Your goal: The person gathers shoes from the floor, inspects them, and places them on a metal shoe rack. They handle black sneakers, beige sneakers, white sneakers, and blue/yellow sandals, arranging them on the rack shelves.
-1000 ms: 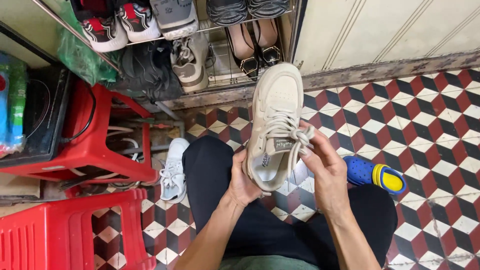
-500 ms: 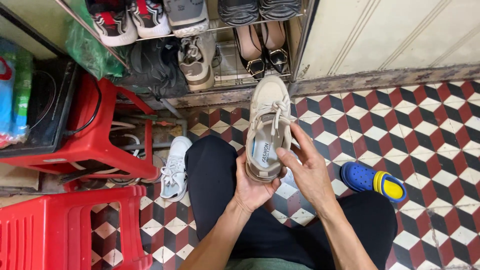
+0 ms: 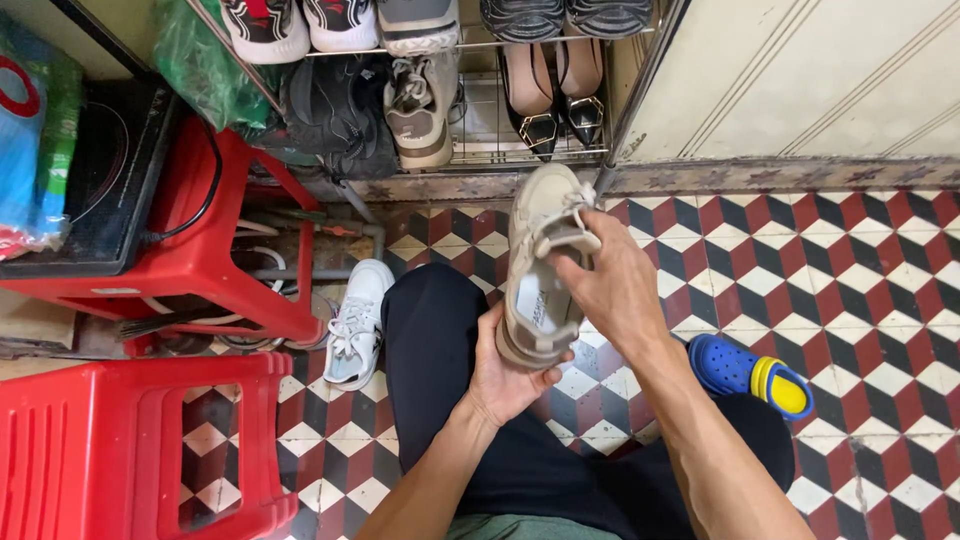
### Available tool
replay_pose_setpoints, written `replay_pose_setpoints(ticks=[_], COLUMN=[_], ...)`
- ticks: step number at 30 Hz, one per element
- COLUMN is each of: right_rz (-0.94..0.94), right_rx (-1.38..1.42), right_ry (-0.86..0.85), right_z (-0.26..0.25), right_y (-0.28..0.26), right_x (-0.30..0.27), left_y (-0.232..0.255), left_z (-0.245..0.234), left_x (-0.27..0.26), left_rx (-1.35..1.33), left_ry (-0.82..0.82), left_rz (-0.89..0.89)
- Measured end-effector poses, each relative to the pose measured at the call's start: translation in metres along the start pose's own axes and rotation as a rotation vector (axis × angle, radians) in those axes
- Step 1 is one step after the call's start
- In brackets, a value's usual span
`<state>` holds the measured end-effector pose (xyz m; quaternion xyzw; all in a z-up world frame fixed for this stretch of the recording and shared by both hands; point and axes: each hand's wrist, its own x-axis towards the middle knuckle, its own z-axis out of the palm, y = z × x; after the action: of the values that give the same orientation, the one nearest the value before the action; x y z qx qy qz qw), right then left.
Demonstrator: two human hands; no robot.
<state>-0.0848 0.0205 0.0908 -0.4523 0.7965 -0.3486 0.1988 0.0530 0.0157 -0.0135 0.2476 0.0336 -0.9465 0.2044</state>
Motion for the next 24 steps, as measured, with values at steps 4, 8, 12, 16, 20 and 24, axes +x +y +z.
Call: replay_pose_setpoints(ticks=[4, 8, 12, 16, 20, 24], right_rz=[-0.597, -0.704, -0.776, -0.794, -0.809, -0.797], right_rx=[0.057, 0.075, 0.153, 0.205, 0.226, 0.223], right_ry=[0.358, 0.420, 0.431, 0.414, 0.449, 0.474], right_z=[0.007, 0.005, 0.000, 0.000, 0.006, 0.009], right_y=[0.035, 0.042, 0.038, 0.036, 0.032, 0.033], right_x=[-0.007, -0.026, -0.044, -0.055, -0.062, -0.064], left_y=[-0.001, 0.009, 0.009, 0.008, 0.006, 0.005], left_z=[-0.003, -0.001, 0.005, 0.017, 0.020, 0.026], left_x=[0.001, 0.010, 0.012, 0.010, 0.008, 0.005], left_rx=[-0.021, -0.107, -0.097, -0.113, -0.099, -0.116], left_ry=[0.042, 0.061, 0.053, 0.046, 0.020, 0.008], left_rz=[0.065, 0.145, 0.176, 0.192, 0.169, 0.137])
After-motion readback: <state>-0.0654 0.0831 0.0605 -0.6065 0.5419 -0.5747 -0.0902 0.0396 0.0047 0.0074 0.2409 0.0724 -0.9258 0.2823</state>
